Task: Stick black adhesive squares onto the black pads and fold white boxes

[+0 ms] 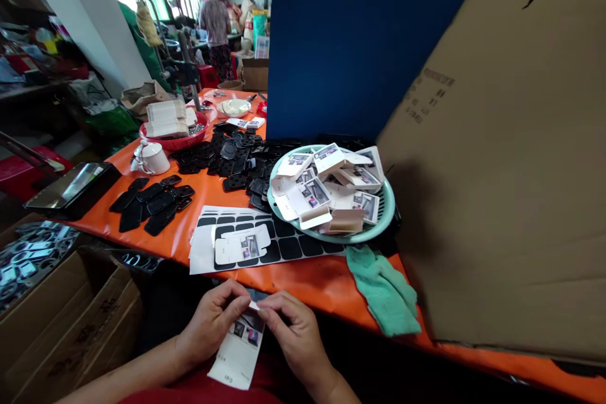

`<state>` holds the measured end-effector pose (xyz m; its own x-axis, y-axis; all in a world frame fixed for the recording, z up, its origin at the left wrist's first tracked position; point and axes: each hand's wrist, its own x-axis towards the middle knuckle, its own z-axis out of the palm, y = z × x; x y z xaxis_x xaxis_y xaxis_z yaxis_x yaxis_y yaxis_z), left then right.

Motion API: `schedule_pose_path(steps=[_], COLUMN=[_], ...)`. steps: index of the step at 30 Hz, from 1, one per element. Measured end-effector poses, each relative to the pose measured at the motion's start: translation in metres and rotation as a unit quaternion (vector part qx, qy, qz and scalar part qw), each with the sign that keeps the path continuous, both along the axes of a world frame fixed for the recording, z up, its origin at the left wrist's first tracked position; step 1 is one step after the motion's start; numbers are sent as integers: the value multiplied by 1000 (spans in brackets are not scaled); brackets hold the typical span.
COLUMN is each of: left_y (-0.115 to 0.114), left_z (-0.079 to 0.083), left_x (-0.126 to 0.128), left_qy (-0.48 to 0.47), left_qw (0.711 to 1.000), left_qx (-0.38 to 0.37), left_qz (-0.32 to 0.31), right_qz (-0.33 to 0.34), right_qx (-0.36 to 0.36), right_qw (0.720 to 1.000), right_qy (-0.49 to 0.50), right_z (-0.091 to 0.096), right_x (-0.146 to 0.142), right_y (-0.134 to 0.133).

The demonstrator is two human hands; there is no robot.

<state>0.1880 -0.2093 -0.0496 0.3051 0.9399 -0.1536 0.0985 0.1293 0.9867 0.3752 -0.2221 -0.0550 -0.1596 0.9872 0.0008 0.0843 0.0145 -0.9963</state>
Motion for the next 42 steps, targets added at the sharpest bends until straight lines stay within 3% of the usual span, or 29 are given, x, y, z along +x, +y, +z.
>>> schedule_pose_path(steps=[2, 5, 10, 15, 19, 23, 28, 34, 38, 40, 42], left_y=[4, 11, 22, 19, 10, 3, 3, 6, 28, 48, 69], left_z=[8, 22, 34, 21, 6, -1, -5, -5, 8, 12, 11], left_x=[1, 5, 8, -4, -10, -10, -11, -15, -13, -11, -9], left_qy=[28, 13, -11, -34, -56, -71, -84, -26, 84, 173, 275], left_qw=[999, 999, 992, 989, 992, 991, 990, 995, 988, 965, 924], left_qx=[13, -34, -126, -143, -109, -117, -110, -8, 110, 195, 265], left_qz=[9, 8, -16, -6, 4, -5, -34, -97, -63, -34, -36], right_qz=[-13, -33, -69, -46, -17, 0, -40, -8, -123, -207, -299], right_qx=[-79, -208, -257, -126, -36, -33, -82, -1, 103, 144, 210], right_qw=[996, 972, 953, 990, 999, 999, 996, 999, 987, 968, 930], right_qy=[25, 106, 144, 53, 18, 9, 25, -39, -23, 7, 41], right_z=[8, 13, 13, 15, 11, 3, 1, 10, 43, 67, 91], right_x=[0, -1, -2, -5, -6, -6, -7, -2, 26, 50, 77], right_y=[3, 8, 6, -7, -18, -23, -24, -20, 5, 28, 56])
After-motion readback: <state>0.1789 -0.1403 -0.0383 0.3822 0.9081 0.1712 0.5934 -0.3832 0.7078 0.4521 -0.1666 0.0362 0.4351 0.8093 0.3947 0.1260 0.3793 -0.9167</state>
